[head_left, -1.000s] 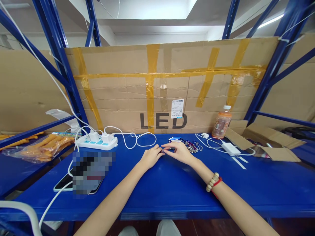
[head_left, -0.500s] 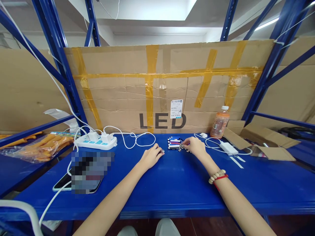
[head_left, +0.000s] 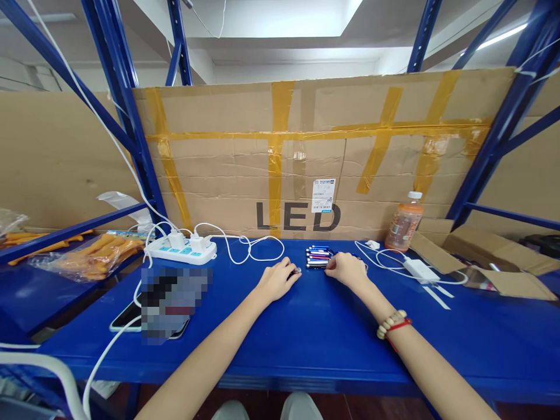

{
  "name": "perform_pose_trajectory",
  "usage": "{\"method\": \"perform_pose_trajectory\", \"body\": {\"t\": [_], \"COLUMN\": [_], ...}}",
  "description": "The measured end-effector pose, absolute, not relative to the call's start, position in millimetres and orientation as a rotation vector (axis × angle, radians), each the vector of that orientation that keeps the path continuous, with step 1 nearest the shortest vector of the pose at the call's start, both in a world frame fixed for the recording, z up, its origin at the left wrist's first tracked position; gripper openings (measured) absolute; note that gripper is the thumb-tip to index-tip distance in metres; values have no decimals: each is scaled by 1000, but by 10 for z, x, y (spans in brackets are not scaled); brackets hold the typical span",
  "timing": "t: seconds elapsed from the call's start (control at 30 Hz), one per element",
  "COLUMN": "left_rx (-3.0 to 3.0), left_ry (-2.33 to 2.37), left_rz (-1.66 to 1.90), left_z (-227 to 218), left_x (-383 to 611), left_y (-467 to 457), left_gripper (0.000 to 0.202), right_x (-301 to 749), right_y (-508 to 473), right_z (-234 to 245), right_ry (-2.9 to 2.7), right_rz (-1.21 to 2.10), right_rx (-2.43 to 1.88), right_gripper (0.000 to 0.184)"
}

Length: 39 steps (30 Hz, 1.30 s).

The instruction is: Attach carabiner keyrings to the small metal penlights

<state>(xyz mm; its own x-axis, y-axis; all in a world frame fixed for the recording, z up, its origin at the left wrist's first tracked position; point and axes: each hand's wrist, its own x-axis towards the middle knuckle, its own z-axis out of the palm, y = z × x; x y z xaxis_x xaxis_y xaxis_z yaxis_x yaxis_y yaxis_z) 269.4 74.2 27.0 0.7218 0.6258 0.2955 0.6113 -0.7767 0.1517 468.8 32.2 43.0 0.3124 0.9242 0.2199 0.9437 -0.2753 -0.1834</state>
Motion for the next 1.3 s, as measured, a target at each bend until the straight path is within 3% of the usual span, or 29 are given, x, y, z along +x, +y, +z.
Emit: {"method": "perform_pose_trajectory", "body": {"t": [0.3,0.53,0.67,1.1,1.3], "left_rx": [2878,2826,2803,2656,2695], "left_ry": [1049,1073,1051,993,992], "left_rz": [520,545,562,660,724], "left_z": [270,240,248,264,293], "left_x": [2696,2709,2707,2718,2726], "left_y": [736,773,768,729,715], "left_gripper": [38,32,29,28,26], "right_x": [4710,4485,4355,4313,4628], "right_y": [351,343,354,320,347], "right_z": [398,417,363,374,476], "right_ry": [-1678,-1788,-1868,-1918,-1589], "right_rz": [-59,248,236,166,-162], "right_rx": [-2168,-1422,-1200,-1211,-1684], "right_gripper": [8,19,18,23,20]}}
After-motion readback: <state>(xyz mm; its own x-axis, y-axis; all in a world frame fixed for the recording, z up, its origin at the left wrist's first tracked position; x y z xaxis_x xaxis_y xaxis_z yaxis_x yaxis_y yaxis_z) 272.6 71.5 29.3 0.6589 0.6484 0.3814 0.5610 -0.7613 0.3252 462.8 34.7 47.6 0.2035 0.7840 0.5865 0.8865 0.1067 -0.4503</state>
